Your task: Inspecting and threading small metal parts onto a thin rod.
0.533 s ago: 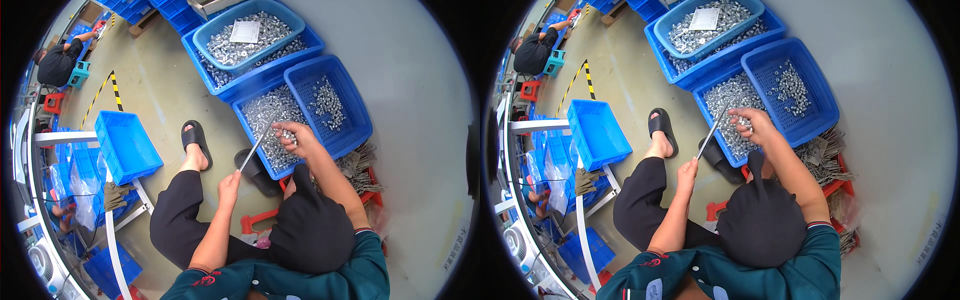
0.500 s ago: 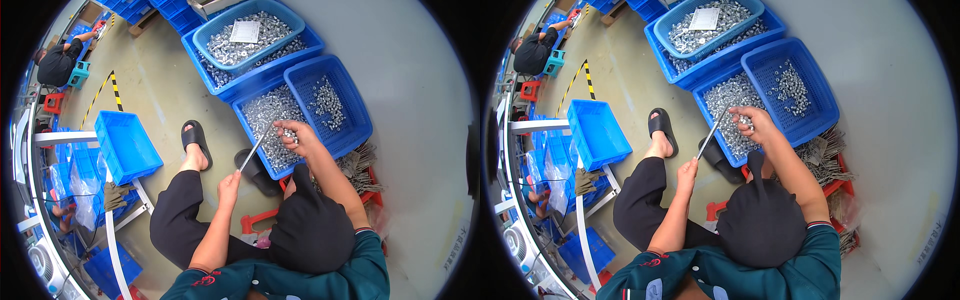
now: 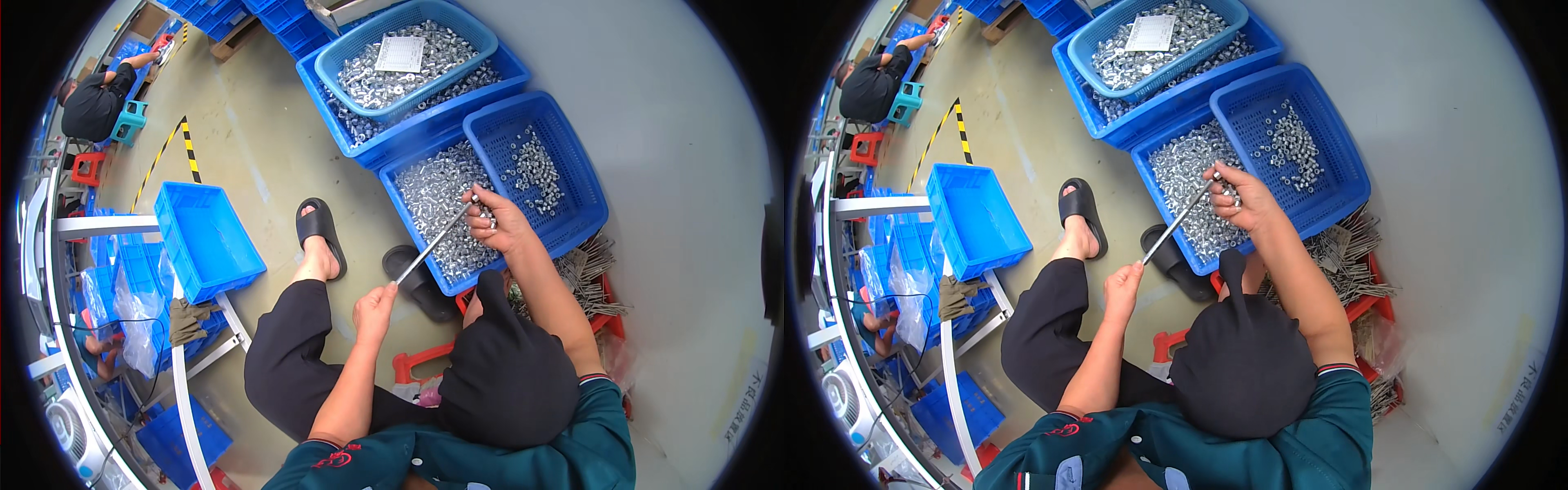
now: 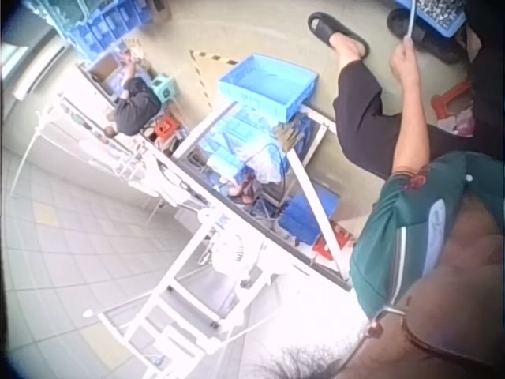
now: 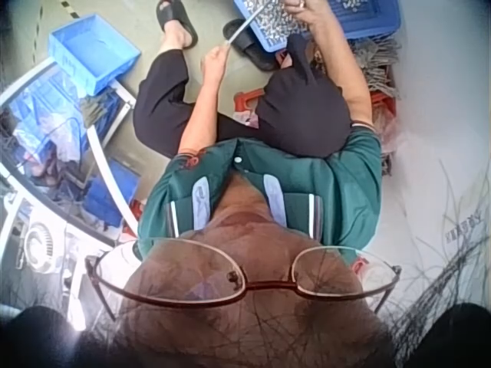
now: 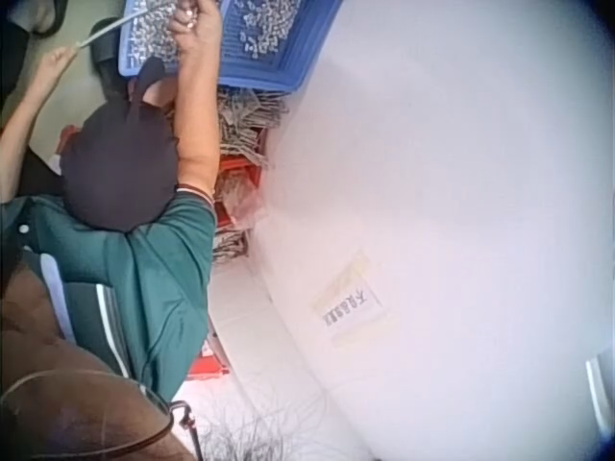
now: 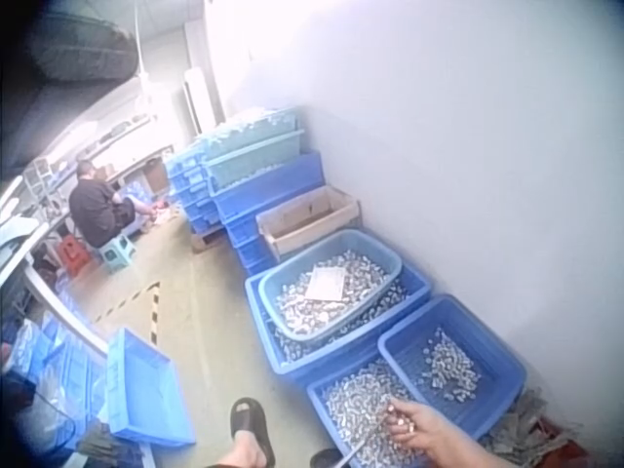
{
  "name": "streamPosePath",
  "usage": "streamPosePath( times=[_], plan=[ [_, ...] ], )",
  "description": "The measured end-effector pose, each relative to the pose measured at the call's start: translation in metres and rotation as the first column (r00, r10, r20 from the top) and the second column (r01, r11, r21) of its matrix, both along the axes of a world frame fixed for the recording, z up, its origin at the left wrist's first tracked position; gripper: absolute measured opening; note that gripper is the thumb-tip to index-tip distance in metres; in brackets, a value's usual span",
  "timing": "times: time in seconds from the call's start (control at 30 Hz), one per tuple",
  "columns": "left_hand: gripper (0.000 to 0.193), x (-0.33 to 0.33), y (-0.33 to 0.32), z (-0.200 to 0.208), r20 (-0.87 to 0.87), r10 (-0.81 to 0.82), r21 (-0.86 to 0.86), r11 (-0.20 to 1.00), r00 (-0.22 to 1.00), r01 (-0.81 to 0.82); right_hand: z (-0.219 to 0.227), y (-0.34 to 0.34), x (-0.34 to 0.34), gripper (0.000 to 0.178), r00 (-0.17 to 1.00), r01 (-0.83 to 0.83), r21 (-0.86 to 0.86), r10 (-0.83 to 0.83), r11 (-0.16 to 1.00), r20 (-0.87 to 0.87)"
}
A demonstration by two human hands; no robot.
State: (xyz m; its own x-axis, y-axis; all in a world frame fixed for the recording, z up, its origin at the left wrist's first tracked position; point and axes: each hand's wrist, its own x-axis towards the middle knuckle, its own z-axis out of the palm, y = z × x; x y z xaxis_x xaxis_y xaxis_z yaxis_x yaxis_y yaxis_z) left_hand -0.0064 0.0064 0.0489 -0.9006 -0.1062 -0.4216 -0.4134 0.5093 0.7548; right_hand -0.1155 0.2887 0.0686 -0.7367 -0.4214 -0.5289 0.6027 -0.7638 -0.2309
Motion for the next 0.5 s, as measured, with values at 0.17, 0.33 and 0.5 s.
streamPosePath(
  times=[0.17, 0.33, 0.5],
  plan=[
    [0.043, 0.001, 0.000, -0.001, -0.028, 0.020, -0.033, 0.999, 0.999, -0.021, 0.004, -0.007, 0.000, 0.020, 0.999, -0.050, 0.052, 0.050, 0.997, 0.008],
    [0.043, 0.000, -0.002, 0.002, -0.028, 0.025, -0.056, 0.998, 0.999, -0.027, 0.016, -0.012, -0.003, 0.018, 0.997, -0.045, 0.281, 0.063, 0.959, -0.053],
    [0.045, 0.004, 0.000, -0.013, 0.020, 0.050, 0.161, 0.986, 0.999, -0.052, 0.024, -0.031, 0.003, 0.021, 0.990, 0.058, 0.506, 0.017, 0.861, -0.141]
  ],
)
